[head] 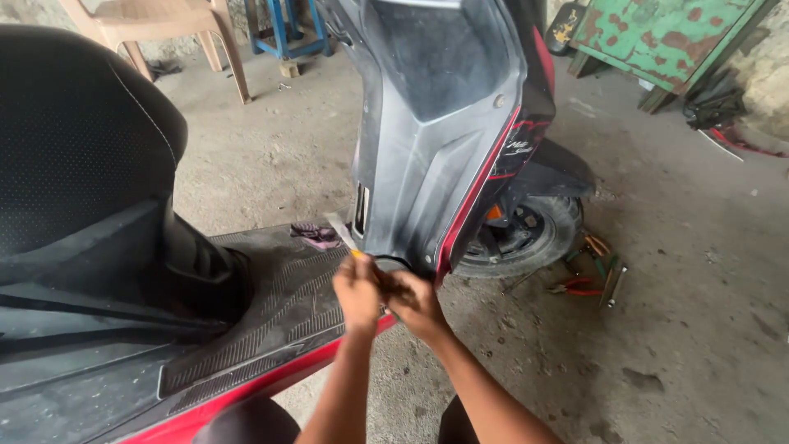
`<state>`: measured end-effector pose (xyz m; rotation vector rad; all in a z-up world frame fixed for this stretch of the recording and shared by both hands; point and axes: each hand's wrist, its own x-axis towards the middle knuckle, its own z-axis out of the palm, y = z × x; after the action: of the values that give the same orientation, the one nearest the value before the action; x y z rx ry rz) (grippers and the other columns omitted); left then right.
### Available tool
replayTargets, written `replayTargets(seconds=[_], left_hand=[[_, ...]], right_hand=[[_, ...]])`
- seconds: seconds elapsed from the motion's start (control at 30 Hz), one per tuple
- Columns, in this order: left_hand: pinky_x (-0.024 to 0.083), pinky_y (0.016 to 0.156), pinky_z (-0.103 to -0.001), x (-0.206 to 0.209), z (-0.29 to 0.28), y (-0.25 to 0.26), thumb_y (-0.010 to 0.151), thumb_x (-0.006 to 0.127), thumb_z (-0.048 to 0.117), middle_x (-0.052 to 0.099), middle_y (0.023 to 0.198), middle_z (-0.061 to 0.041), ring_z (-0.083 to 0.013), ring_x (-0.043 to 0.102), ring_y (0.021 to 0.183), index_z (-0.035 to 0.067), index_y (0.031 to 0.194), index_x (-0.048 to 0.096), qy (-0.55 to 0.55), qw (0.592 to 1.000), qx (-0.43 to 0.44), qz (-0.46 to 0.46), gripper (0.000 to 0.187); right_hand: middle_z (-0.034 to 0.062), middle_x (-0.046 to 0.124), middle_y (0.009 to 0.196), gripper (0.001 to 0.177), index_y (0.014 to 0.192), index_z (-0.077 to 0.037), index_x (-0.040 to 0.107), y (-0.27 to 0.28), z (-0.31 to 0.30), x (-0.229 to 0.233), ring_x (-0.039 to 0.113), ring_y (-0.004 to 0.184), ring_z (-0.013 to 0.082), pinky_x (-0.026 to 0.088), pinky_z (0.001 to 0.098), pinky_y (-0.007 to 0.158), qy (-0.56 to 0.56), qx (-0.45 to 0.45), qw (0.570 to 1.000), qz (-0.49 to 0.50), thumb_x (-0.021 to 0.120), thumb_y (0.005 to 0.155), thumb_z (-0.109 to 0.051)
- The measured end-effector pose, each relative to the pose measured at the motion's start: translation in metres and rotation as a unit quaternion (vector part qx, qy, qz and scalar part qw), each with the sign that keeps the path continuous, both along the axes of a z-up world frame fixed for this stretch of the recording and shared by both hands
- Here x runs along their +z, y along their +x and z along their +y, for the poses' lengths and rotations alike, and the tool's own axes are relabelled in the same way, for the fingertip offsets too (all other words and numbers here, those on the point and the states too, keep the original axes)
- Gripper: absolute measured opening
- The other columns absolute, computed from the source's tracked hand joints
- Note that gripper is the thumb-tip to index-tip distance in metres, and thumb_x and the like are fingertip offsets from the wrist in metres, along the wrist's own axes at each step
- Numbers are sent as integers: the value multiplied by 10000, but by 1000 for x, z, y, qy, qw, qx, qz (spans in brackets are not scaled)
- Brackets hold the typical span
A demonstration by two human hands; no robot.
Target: The person uses a screwdriver to unscrew fasteners on a red motor scooter, removing the front inner cover and working on the handlebar and dashboard area. They turn the ignition key and press controls while the dashboard lights are on, then unscrew and loosen the floorboard panel near the seat.
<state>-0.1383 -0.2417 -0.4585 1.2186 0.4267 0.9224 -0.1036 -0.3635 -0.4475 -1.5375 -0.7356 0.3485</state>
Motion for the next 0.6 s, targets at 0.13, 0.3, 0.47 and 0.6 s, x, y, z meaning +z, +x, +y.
replayTargets(seconds=[0.13,0.3,0.47,0.6], left_hand=[[476,724,-463,-15,-37,-33,996,617,145,624,899,-194,-347,601,809,-5,943,606,383,913,58,126,160],[447,771,-482,6,-64,-78,911,565,83,612,950,-214,-383,558,877,-3,931,583,514,849,33,113,90],[476,767,-482,-56,-72,-76,876,531,69,617,955,-204,-360,582,871,-8,955,586,510,840,12,186,123],[529,843,-477,-111,-64,-82,888,517,1,633,975,-190,-349,624,917,-3,1008,598,497,839,-27,219,144]], right_hand=[[96,732,1021,96,1078,6,666,20,-8,-48,688,941,180,634,309,866,-134,-17,991,-4,675,999,-49],[101,709,1208,479,1176,-68,687,6,-32,-17,684,1104,198,614,311,941,-70,62,986,141,552,786,175],[48,684,1299,411,980,-40,741,-19,-31,-4,676,1149,190,637,356,847,-92,42,985,136,535,749,230],[142,790,960,312,852,-5,754,-3,-39,-84,758,880,208,594,321,753,37,-82,996,15,497,847,172]])
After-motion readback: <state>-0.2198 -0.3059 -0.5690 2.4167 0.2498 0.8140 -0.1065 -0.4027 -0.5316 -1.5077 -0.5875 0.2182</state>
